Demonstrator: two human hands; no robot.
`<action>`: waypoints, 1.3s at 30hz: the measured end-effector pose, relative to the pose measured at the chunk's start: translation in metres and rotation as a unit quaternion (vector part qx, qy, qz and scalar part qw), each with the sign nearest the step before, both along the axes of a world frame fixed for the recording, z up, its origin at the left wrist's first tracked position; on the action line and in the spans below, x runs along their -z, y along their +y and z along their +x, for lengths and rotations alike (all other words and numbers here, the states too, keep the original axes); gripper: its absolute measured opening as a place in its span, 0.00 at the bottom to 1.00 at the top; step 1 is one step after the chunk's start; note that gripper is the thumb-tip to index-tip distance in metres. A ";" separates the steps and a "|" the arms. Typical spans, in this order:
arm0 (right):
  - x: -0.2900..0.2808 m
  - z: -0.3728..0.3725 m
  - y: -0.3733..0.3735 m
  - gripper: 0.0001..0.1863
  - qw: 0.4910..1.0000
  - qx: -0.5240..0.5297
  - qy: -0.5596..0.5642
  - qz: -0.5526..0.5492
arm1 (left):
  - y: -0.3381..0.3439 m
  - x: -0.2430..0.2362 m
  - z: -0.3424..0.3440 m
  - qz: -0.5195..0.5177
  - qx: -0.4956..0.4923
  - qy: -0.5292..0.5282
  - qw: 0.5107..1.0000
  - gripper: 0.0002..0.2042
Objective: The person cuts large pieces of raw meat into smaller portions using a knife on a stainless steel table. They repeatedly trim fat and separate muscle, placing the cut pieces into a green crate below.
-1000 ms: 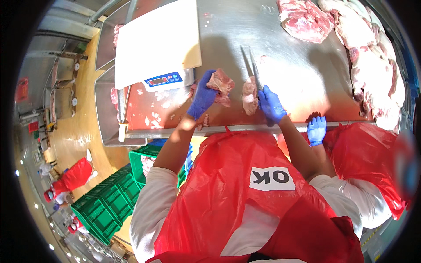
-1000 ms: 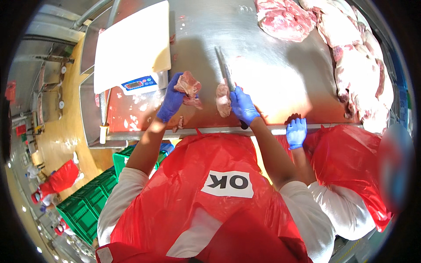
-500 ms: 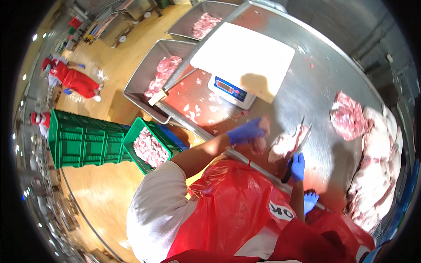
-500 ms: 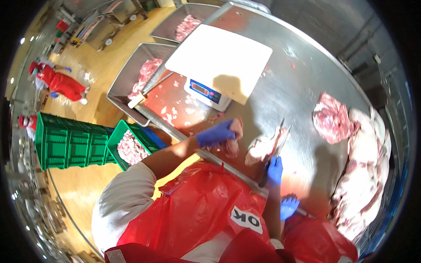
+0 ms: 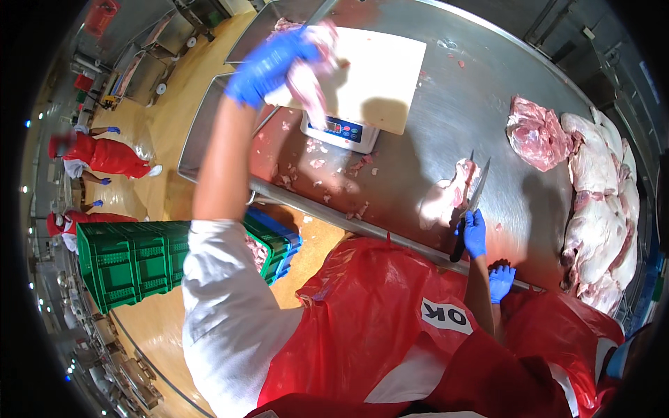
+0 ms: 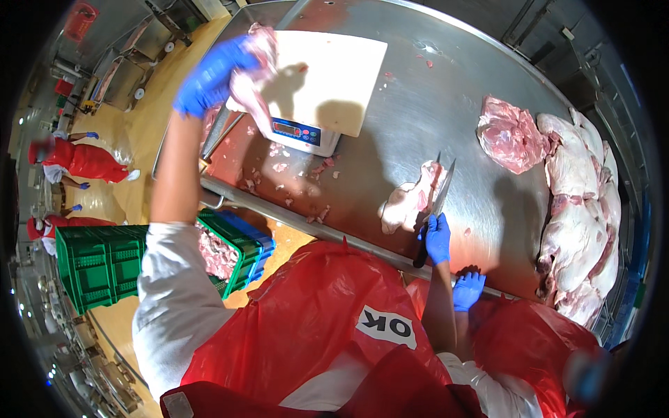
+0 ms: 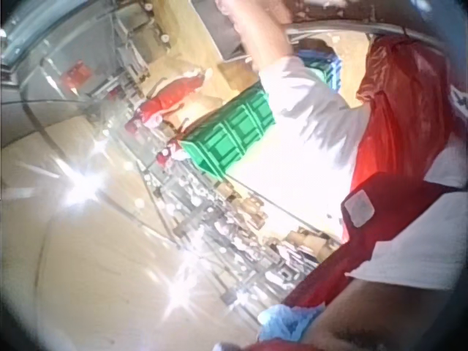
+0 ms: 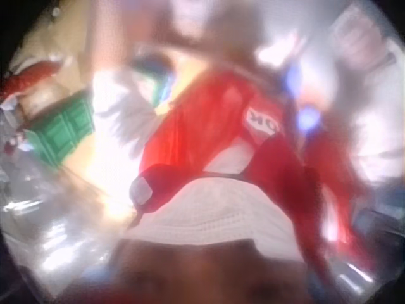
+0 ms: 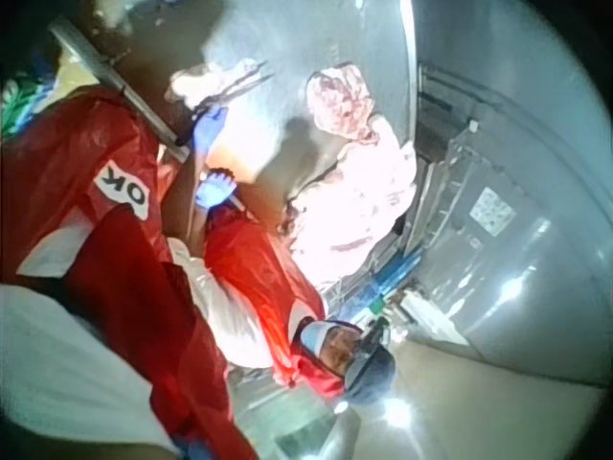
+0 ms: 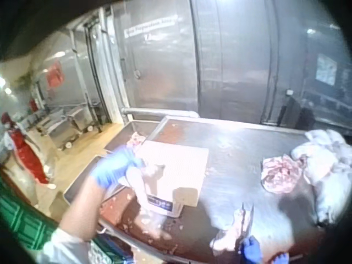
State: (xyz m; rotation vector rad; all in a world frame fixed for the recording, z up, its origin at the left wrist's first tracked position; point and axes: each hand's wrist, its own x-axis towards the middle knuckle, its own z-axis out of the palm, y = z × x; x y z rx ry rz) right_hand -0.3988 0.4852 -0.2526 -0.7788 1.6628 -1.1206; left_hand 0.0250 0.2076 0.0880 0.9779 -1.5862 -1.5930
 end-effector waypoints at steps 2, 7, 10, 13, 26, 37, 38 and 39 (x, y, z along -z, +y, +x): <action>0.005 -0.004 -0.001 0.08 1.000 0.010 -0.013 -0.005 | -0.070 -0.014 0.051 0.014 -0.001 -0.017 1.000 0.09; 0.008 -0.001 -0.001 0.08 0.999 0.026 -0.028 -0.004 | -0.022 -0.064 0.075 -0.021 -0.221 0.104 0.969 0.10; 0.012 -0.001 -0.003 0.09 1.000 -0.017 -0.017 0.012 | 0.001 -0.022 0.191 0.000 -0.253 0.138 0.957 0.20; 0.024 -0.023 0.002 0.09 0.999 -0.009 -0.027 0.024 | 0.074 0.014 0.253 0.034 -0.290 0.105 0.951 0.21; 0.018 -0.033 -0.041 0.07 0.996 0.073 0.020 -0.055 | 0.257 0.275 0.239 0.071 -0.241 -0.248 0.936 0.16; -0.022 0.002 0.023 0.12 0.992 0.088 0.089 -0.029 | 0.173 0.319 -0.242 -0.377 0.111 -0.314 0.864 0.18; -0.027 0.005 0.034 0.12 0.991 0.094 0.092 -0.018 | 0.171 0.332 -0.262 -0.395 0.108 -0.368 0.835 0.17; -0.022 0.005 0.047 0.12 0.989 0.110 0.101 -0.025 | 0.169 0.341 -0.278 -0.415 0.107 -0.418 0.801 0.16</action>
